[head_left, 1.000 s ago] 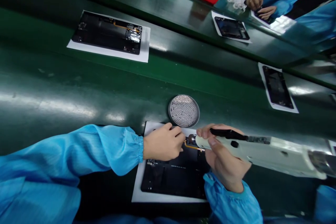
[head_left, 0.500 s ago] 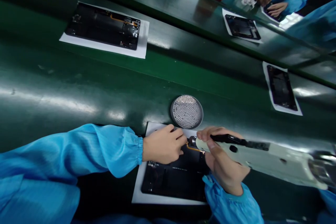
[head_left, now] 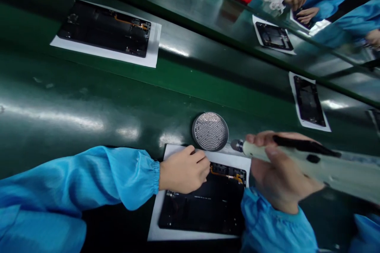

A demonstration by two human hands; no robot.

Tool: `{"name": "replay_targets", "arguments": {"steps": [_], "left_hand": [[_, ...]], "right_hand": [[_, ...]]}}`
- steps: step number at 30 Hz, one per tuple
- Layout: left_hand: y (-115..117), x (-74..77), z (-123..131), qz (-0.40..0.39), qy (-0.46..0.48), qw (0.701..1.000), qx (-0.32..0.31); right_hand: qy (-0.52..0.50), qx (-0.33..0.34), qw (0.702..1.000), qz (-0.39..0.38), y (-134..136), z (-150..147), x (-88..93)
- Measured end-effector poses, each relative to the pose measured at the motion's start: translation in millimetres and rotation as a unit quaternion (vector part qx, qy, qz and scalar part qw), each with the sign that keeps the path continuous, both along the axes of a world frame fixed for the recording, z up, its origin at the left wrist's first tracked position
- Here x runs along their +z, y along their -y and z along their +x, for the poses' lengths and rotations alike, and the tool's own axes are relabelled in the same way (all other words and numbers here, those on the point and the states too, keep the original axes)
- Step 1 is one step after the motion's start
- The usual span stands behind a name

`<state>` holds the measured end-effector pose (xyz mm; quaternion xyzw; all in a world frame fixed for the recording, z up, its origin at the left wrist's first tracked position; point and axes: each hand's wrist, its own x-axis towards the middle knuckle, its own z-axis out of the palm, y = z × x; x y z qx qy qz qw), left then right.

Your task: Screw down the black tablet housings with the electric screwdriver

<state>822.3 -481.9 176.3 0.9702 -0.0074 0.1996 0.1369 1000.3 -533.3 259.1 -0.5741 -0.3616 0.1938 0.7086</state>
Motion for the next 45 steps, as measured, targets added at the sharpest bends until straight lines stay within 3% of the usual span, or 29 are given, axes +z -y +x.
{"name": "replay_targets", "arguments": {"steps": [5, 9, 33, 38, 45], "left_hand": [[1, 0.4, 1, -0.019, -0.025, 0.999, -0.002], [2, 2.3, 3, -0.039, -0.039, 0.998, 0.010], [5, 3.8, 2, -0.040, -0.035, 0.998, 0.016], [5, 2.1, 2, -0.039, -0.032, 0.999, 0.013], [6, -3.0, 3, -0.035, -0.008, 0.999, 0.022]], "right_hand": [[-0.045, 0.019, 0.999, -0.004, -45, 6, -10.5], [-0.032, 0.031, 0.999, 0.022, -61, 4, -25.3], [-0.047, 0.020, 0.999, -0.006, -67, 4, -36.8], [-0.023, 0.035, 0.999, 0.007, -53, 5, -23.3], [0.021, 0.096, 0.995, -0.012, 4, -11, -5.0]]}}
